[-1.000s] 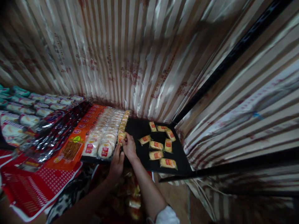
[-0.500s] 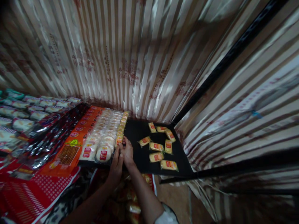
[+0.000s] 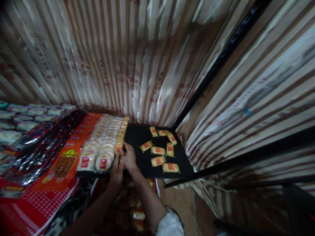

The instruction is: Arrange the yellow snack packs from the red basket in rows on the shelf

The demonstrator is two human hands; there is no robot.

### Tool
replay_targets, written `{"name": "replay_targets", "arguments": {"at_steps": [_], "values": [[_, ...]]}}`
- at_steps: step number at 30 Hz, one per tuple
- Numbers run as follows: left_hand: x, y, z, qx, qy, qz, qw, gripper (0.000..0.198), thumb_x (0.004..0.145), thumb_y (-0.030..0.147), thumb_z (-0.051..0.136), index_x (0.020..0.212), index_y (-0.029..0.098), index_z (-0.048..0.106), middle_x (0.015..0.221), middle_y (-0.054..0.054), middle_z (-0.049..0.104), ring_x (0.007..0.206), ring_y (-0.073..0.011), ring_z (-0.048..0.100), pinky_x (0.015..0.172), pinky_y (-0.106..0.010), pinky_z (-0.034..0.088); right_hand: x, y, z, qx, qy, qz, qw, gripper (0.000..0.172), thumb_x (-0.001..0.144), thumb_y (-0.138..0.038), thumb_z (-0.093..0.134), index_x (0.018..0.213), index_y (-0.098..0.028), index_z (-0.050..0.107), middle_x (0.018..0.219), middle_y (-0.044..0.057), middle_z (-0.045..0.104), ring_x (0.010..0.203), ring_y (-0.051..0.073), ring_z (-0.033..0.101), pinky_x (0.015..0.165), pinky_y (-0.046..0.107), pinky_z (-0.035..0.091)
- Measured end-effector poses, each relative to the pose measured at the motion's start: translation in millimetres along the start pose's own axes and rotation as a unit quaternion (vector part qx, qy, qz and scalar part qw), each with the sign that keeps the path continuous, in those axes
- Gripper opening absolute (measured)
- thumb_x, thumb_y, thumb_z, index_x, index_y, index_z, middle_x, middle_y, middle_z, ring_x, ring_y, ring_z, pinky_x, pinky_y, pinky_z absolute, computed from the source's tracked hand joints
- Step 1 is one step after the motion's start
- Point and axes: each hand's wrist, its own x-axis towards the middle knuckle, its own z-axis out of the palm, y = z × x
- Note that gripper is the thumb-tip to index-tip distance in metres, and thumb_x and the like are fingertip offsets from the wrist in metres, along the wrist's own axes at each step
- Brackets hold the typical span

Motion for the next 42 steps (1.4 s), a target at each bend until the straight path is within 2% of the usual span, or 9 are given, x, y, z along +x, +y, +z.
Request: {"name": "replay_targets", "arguments": {"at_steps": [5, 9, 13, 18, 22, 26, 30, 35, 42], "values": [[-9.3, 1.5, 1.4, 0.002, 0.014, -0.028, 1.000, 0.055, 0.089, 0.044, 0.034, 0.134, 0.014, 0.041, 0.143, -0.014, 0.040, 0.126, -0.0232, 0.045, 0.092, -0.035, 0.050, -0.6, 4.7, -49.0, -0.217, 0.085, -0.015, 0.972, 0.040, 0.085, -0.020, 0.045, 0.123, -0.019, 0.055, 0.124, 0.011, 0.056, 0.114, 0.024, 0.049, 0.096, 0.038, 0.042], [-23.0, 2.2, 6.7, 0.022, 0.015, -0.030, 0.999, 0.049, 0.090, 0.041, 0.032, 0.129, 0.015, 0.045, 0.138, -0.013, 0.047, 0.124, -0.0215, 0.047, 0.090, -0.033, 0.051, 4.2, 11.3, -78.9, -0.344, 0.029, 0.054, 0.937, 0.034, 0.086, -0.019, 0.044, 0.117, -0.018, 0.059, 0.117, 0.014, 0.059, 0.096, 0.025, 0.059, 0.076, 0.036, 0.046], [-32.1, 0.3, 9.0, 0.035, 0.014, -0.028, 0.999, 0.046, 0.089, 0.036, 0.031, 0.124, 0.012, 0.049, 0.134, -0.016, 0.050, 0.124, -0.0221, 0.047, 0.094, -0.037, 0.048, -1.4, 9.2, -77.0, -0.349, -0.003, 0.045, 0.936, 0.031, 0.085, -0.021, 0.048, 0.112, -0.014, 0.061, 0.122, 0.018, 0.056, 0.089, 0.026, 0.061, 0.073, 0.036, 0.045], [-33.0, -3.0, -0.1, 0.041, 0.027, -0.037, 0.998, 0.040, 0.088, 0.034, 0.036, 0.118, 0.015, 0.054, 0.127, -0.014, 0.056, 0.118, -0.0212, 0.053, 0.090, -0.035, 0.051, -37.7, -6.0, -60.4, -0.302, -0.038, -0.046, 0.951, 0.025, 0.088, -0.020, 0.044, 0.101, -0.020, 0.065, 0.118, 0.011, 0.061, 0.099, 0.022, 0.059, 0.089, 0.035, 0.042], [-35.3, -3.6, -8.7, 0.056, 0.024, -0.045, 0.997, 0.035, 0.084, 0.029, 0.042, 0.113, 0.014, 0.057, 0.123, -0.014, 0.059, 0.117, -0.0217, 0.053, 0.094, -0.036, 0.047, -71.8, -19.0, -53.9, -0.276, -0.089, -0.079, 0.954, 0.028, 0.090, -0.019, 0.039, 0.098, -0.023, 0.065, 0.109, 0.008, 0.064, 0.090, 0.020, 0.062, 0.078, 0.030, 0.046], [-40.1, -5.2, -12.2, 0.063, 0.024, -0.027, 0.997, 0.031, 0.081, 0.029, 0.049, 0.108, 0.019, 0.060, 0.116, -0.010, 0.062, 0.110, -0.0215, 0.058, 0.091, -0.036, 0.049, -83.6, -20.8, -53.0, -0.286, -0.042, 0.011, 0.957, 0.026, 0.090, -0.027, 0.042, 0.107, -0.019, 0.059, 0.112, 0.012, 0.060, 0.079, 0.020, 0.065, 0.064, 0.028, 0.046], [-40.0, -2.1, -9.3, 0.054, 0.010, -0.047, 0.997, 0.034, 0.080, 0.023, 0.049, 0.113, 0.019, 0.057, 0.120, -0.011, 0.060, 0.105, -0.0200, 0.060, 0.083, -0.032, 0.053, -76.6, -13.8, -51.0, -0.257, -0.016, 0.090, 0.962, 0.037, 0.088, -0.037, 0.048, 0.114, -0.012, 0.056, 0.097, 0.015, 0.067, 0.084, 0.024, 0.067, 0.067, 0.030, 0.046], [-36.5, 7.6, -3.1, -0.010, -0.010, -0.118, 0.993, 0.039, 0.079, 0.014, 0.044, 0.117, 0.013, 0.053, 0.126, -0.016, 0.054, 0.096, -0.0174, 0.064, 0.066, -0.024, 0.055, -73.5, -4.8, -44.1, -0.190, -0.046, 0.092, 0.976, 0.020, 0.086, -0.031, 0.050, 0.090, -0.018, 0.064, 0.080, 0.009, 0.071, 0.076, 0.021, 0.068, 0.065, 0.027, 0.046], [-36.9, 0.6, -7.3, -0.040, 0.028, -0.060, 0.997, 0.037, 0.078, 0.014, 0.045, 0.113, 0.017, 0.055, 0.115, -0.010, 0.062, 0.089, -0.0148, 0.064, 0.071, -0.026, 0.056, -75.9, 2.5, -31.8, 0.065, 0.031, 0.105, 0.992, 0.015, 0.074, -0.034, 0.059, 0.079, -0.021, 0.057, 0.076, 0.002, 0.068, 0.068, 0.017, 0.065, 0.063, 0.027, 0.051]]}}
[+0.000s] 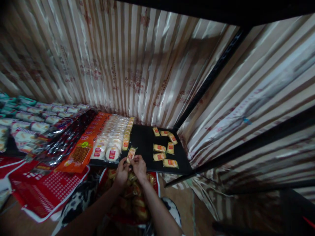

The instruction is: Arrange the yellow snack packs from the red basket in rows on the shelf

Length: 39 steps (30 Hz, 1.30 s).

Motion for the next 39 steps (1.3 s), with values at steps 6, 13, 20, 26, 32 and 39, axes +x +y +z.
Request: {"name": "replay_targets", "arguments": {"at_steps": [6, 13, 20, 26, 32, 39], "values": [[2.0, 5.2, -2.7, 0.063, 0.027, 0.095, 0.993, 0.054, 0.074, 0.010, 0.042, 0.127, 0.020, 0.048, 0.133, -0.010, 0.051, 0.102, -0.0180, 0.060, 0.093, -0.037, 0.050, 11.4, -24.0, 14.6, 0.002, 0.025, -0.011, 1.000, 0.032, 0.071, -0.028, 0.059, 0.102, -0.021, 0.053, 0.082, 0.000, 0.067, 0.063, 0.014, 0.063, 0.060, 0.026, 0.050], [8.2, 0.7, -9.9, 0.075, 0.001, 0.113, 0.991, 0.054, 0.073, 0.011, 0.040, 0.127, 0.015, 0.049, 0.135, -0.012, 0.050, 0.109, -0.0190, 0.058, 0.100, -0.038, 0.044, 21.1, -34.9, 27.7, -0.073, -0.007, -0.017, 0.997, 0.025, 0.077, -0.027, 0.056, 0.101, -0.021, 0.055, 0.086, 0.000, 0.067, 0.067, 0.014, 0.063, 0.064, 0.026, 0.049], [15.4, -0.6, -14.7, 0.054, -0.033, 0.092, 0.994, 0.056, 0.073, 0.013, 0.040, 0.128, 0.009, 0.047, 0.137, -0.016, 0.048, 0.119, -0.0218, 0.052, 0.105, -0.040, 0.039, 28.8, -26.9, 36.4, -0.072, -0.015, -0.039, 0.997, 0.027, 0.076, -0.022, 0.054, 0.102, -0.017, 0.056, 0.094, 0.006, 0.065, 0.074, 0.016, 0.063, 0.073, 0.029, 0.051], [15.0, 8.2, -10.8, -0.001, -0.023, 0.028, 0.999, 0.052, 0.088, 0.033, 0.035, 0.134, 0.011, 0.041, 0.141, -0.014, 0.044, 0.128, -0.0218, 0.044, 0.108, -0.039, 0.035, 34.0, -22.8, 40.4, -0.035, 0.023, -0.068, 0.997, 0.027, 0.075, -0.024, 0.054, 0.101, -0.016, 0.058, 0.095, 0.007, 0.063, 0.079, 0.018, 0.062, 0.076, 0.032, 0.051], [15.4, 8.1, -8.1, -0.008, -0.027, 0.036, 0.999, 0.053, 0.088, 0.035, 0.035, 0.133, 0.009, 0.042, 0.144, -0.014, 0.040, 0.134, -0.0210, 0.035, 0.113, -0.037, 0.026, 39.6, -18.4, 42.7, -0.003, 0.009, -0.075, 0.997, 0.025, 0.075, -0.023, 0.055, 0.099, -0.019, 0.058, 0.088, 0.004, 0.064, 0.077, 0.017, 0.062, 0.073, 0.030, 0.051], [7.8, 1.5, -10.3, -0.015, -0.035, 0.030, 0.999, 0.051, 0.086, 0.040, 0.042, 0.129, 0.015, 0.046, 0.141, -0.013, 0.044, 0.125, -0.0245, 0.046, 0.095, -0.038, 0.048, 28.2, -11.1, 15.8, -0.064, 0.059, -0.114, 0.990, 0.029, 0.081, -0.025, 0.048, 0.107, -0.017, 0.059, 0.103, 0.010, 0.063, 0.091, 0.020, 0.059, 0.076, 0.033, 0.052]]}}
